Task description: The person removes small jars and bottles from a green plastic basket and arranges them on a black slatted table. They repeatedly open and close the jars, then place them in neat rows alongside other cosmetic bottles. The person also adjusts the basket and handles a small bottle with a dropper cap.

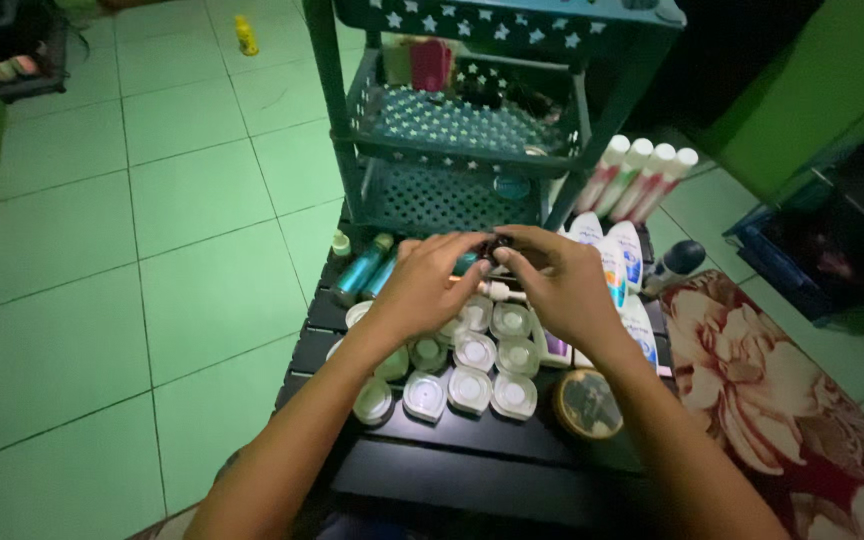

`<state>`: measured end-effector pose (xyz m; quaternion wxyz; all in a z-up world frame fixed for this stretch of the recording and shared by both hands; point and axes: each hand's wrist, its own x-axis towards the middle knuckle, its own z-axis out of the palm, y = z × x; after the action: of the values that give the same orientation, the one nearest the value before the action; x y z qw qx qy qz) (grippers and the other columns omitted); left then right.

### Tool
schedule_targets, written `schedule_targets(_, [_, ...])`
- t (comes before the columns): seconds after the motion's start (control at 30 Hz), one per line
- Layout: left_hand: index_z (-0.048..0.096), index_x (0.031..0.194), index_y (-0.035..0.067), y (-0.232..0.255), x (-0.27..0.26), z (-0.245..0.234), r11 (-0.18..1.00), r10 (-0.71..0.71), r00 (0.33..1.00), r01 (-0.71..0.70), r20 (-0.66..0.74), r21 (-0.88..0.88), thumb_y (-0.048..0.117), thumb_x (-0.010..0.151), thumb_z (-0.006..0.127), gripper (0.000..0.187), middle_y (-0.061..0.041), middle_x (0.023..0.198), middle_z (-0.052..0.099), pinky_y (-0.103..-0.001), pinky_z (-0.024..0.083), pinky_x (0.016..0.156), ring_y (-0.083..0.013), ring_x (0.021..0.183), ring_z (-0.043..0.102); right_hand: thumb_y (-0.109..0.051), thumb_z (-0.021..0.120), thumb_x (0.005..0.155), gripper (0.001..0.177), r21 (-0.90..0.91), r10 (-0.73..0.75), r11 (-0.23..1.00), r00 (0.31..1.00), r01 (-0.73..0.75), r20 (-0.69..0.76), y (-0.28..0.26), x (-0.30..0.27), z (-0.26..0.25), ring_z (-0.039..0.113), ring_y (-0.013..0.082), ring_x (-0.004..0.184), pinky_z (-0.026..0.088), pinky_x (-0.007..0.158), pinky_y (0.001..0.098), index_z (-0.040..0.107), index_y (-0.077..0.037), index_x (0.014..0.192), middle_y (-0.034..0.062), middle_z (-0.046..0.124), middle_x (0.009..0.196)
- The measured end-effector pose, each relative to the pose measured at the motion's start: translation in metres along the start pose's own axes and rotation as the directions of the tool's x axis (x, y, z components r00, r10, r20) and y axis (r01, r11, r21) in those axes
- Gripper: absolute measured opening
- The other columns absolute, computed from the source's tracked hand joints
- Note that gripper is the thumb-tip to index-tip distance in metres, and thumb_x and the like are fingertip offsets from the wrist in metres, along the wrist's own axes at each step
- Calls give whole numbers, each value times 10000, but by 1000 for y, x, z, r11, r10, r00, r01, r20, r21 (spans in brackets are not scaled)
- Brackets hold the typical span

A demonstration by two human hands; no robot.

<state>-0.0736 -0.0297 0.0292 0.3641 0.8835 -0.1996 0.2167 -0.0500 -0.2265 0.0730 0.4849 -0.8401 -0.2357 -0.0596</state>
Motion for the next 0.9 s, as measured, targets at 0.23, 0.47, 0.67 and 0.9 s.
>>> schedule_targets(0.23, [670, 1258, 65, 51, -2, 3, 977, -17, 991, 44, 130, -209, 321, 975, 649, 382, -159, 1162, 742, -423, 530, 875, -316, 1004, 736, -204, 747, 908, 356, -151, -21, 988, 999, 16, -31, -6, -43, -39, 781, 177, 847, 582, 749, 308, 727, -58, 1232, 120, 803, 954])
schedule_targets(0.47, [713, 1189, 53, 65, -16, 34, 972, 84, 971, -30, 224, -232, 282, 929, 683, 348, -164, 1078, 764, -437, 541, 857, -308, 927, 762, -208, 723, 880, 331, -253, 81, 966, 992, -55, 92, 11, -81, -59, 781, 194, 772, 590, 674, 328, 737, -109, 1196, 98, 806, 957])
schedule_targets(0.67, [727, 1156, 52, 64, -22, 43, 971, 45, 964, 21, 264, -240, 284, 956, 657, 314, -144, 1084, 767, -421, 546, 860, -302, 972, 747, -238, 731, 890, 325, -318, 81, 947, 990, -39, 119, 25, -102, -57, 778, 274, 782, 593, 701, 366, 731, -110, 1189, 136, 784, 1008])
schedule_targets(0.9, [730, 1148, 44, 63, -25, 34, 969, 39, 972, 19, 231, -246, 269, 942, 657, 314, -150, 1103, 763, -412, 547, 881, -315, 993, 735, -248, 723, 878, 325, -316, 130, 946, 976, -69, 174, 37, -107, -48, 778, 311, 869, 586, 748, 405, 726, -113, 1174, 134, 783, 1044])
